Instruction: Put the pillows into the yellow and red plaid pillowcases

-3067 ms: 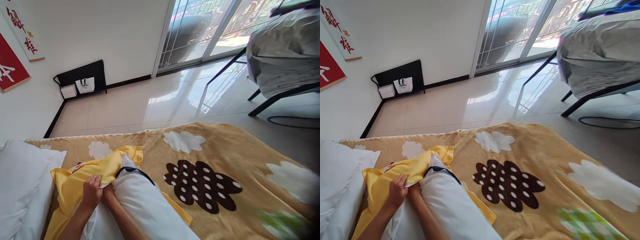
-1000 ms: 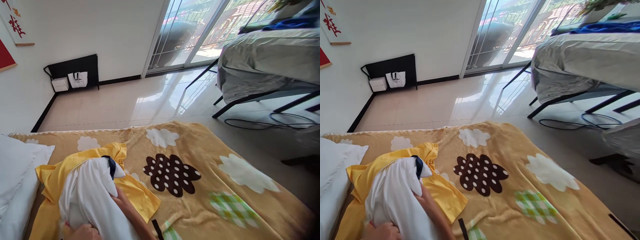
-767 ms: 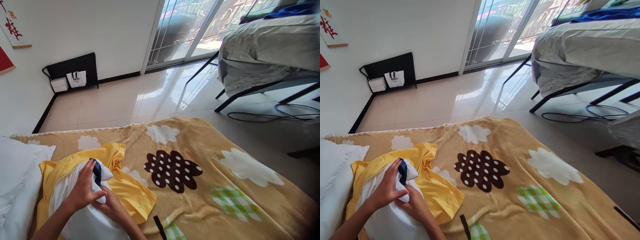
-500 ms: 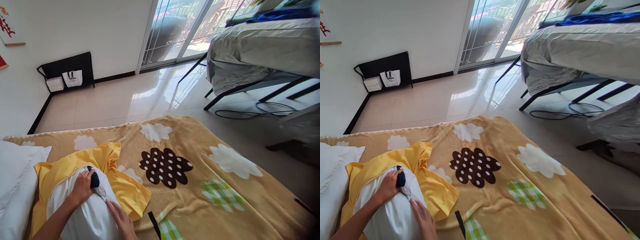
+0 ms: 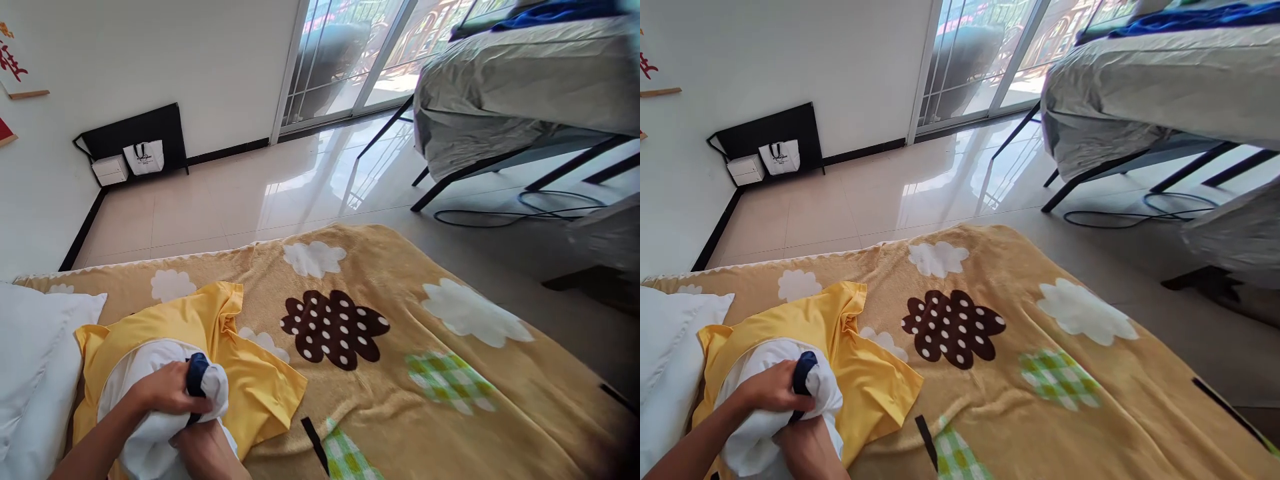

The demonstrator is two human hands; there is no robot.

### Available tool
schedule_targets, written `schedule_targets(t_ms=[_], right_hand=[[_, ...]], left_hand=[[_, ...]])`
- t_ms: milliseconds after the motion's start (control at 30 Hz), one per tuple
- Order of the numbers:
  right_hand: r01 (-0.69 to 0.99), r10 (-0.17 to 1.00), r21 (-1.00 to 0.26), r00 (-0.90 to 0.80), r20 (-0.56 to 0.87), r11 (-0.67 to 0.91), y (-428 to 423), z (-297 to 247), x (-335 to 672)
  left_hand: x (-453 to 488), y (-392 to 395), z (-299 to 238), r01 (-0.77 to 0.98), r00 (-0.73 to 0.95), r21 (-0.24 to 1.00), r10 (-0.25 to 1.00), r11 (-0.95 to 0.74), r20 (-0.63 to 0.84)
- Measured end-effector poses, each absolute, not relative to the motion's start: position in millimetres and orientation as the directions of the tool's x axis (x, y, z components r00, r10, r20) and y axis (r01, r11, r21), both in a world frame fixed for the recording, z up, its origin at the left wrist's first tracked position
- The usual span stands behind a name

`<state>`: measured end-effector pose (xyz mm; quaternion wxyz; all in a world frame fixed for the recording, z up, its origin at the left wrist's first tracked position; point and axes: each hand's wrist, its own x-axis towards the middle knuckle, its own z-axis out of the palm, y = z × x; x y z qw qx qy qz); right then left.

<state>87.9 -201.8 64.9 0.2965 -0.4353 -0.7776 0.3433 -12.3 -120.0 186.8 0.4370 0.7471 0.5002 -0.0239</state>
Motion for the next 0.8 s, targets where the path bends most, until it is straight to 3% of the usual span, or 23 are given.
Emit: schedule_targets(t_ms=[100,167,300,367,433,533,600,667,800], right_hand=[[0.5,0.846,-0.763,-0.521,0.113,0.41,-206.1,65.0,108.0],[0.482,0.811,-0.744,-0.568,0.136,0.463,-216.4,64.3,127.4],[0.492,0.787,-0.625,-0.482,0.385,0.606,-231.2,72.7,156.3],[0.514,0.749,-0.546,-0.434,0.5,0.662,-227.1,80.4,161.8],[0.519,0.732,-0.523,-0.395,0.555,0.676,-215.1,88.7,160.4],[0.474,0.787,-0.631,-0.312,0.532,0.614,-191.1,102.4,145.9],[0.394,0.851,-0.754,-0.263,0.455,0.525,-177.5,113.2,130.8],[0.294,0.902,-0.859,-0.241,0.359,0.42,-167.3,124.1,117.6],[-0.043,0.886,-0.968,-0.395,0.244,0.247,-144.4,126.5,122.0]], left_hand=[[-45.6,-132.4,177.6,0.783,0.461,0.62,0.718,-0.053,-0.521],[-63.3,-141.1,164.1,0.812,0.384,0.583,0.782,-0.032,-0.491],[-65.3,-155.3,139.5,0.914,0.219,0.395,0.936,-0.097,-0.275],[-57.2,-158.6,139.0,0.912,0.303,0.344,0.931,-0.223,-0.201],[-53.2,-160.1,147.9,0.862,0.426,0.387,0.882,-0.328,-0.201],[-57.8,-163.1,166.5,0.741,0.556,0.593,0.783,-0.315,-0.279],[-60.1,-167.3,171.2,0.715,0.568,0.65,0.756,-0.258,-0.325],[-56.4,-173.4,165.3,0.766,0.475,0.602,0.829,-0.225,-0.295],[-45.6,-185.8,140.5,0.861,0.246,0.459,0.969,-0.217,-0.004]])
